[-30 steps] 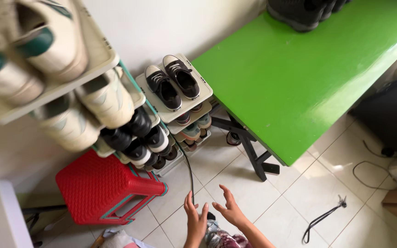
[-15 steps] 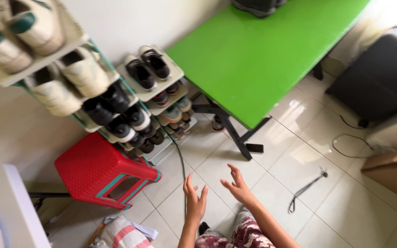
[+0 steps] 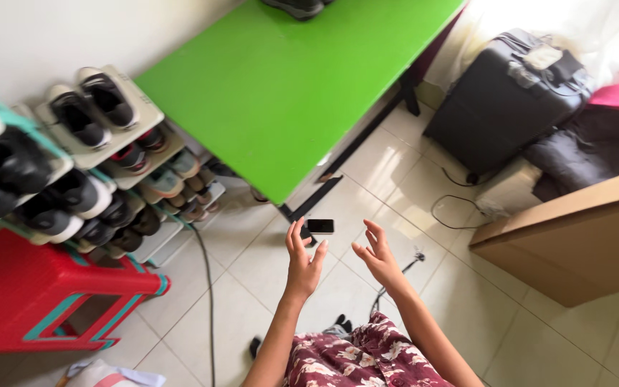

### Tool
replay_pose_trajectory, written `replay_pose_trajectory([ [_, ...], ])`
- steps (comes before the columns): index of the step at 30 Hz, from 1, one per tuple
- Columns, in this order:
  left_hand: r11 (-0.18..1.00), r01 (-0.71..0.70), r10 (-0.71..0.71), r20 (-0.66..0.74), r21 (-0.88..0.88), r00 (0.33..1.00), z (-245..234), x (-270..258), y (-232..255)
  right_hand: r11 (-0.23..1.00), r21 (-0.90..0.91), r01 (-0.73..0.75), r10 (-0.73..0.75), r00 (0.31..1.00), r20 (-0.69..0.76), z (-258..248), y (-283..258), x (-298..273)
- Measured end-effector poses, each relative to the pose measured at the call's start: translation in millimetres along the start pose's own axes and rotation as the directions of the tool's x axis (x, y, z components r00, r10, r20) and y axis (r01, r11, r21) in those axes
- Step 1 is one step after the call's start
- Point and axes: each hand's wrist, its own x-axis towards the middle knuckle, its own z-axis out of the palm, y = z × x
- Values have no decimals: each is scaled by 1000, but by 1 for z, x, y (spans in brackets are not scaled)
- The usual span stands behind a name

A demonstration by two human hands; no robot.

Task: The person picks up pairs of shoes from a green table and places them onto a multi-tiered shoe rack. The person handles several pairs of sneakers and boots, moving them one by one from the table to the rack.

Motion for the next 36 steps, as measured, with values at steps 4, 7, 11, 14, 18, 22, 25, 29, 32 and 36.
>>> replay_pose_trajectory([
  [4,1000,-8,8,38,9,999,48,20,21,998,11,-57,58,998,-30,-57,-12,11],
  [7,999,11,-14,72,41,997,72,43,23,997,53,-50,52,998,-44,-84,-17,28],
  [11,998,-33,29,78,49,996,100,89,13,998,41,-47,49,998,-44,-119,-21,57],
  [14,978,-192,188,53,84,981,127,136,11,998,65,-12,15,999,-44,-145,-30,90],
  [18,992,-123,119,109,33,987,165,201,26,999,16,-44,45,996,-73,-189,-50,142],
  [22,998,-51,43,190,34,981,197,269,64,999,6,-41,42,992,-116,-229,-72,200],
  [25,995,-87,75,233,41,970,212,310,85,999,23,-26,29,989,-147,-249,-75,244],
  [29,996,-65,45,261,68,964,232,359,107,996,75,-45,58,982,-177,-273,-76,289],
  [32,996,-44,22,266,78,964,243,388,111,992,83,-98,112,977,-182,-286,-74,322],
  [36,997,13,-31,229,81,973,263,433,105,984,83,-159,169,976,-137,-312,-67,372],
])
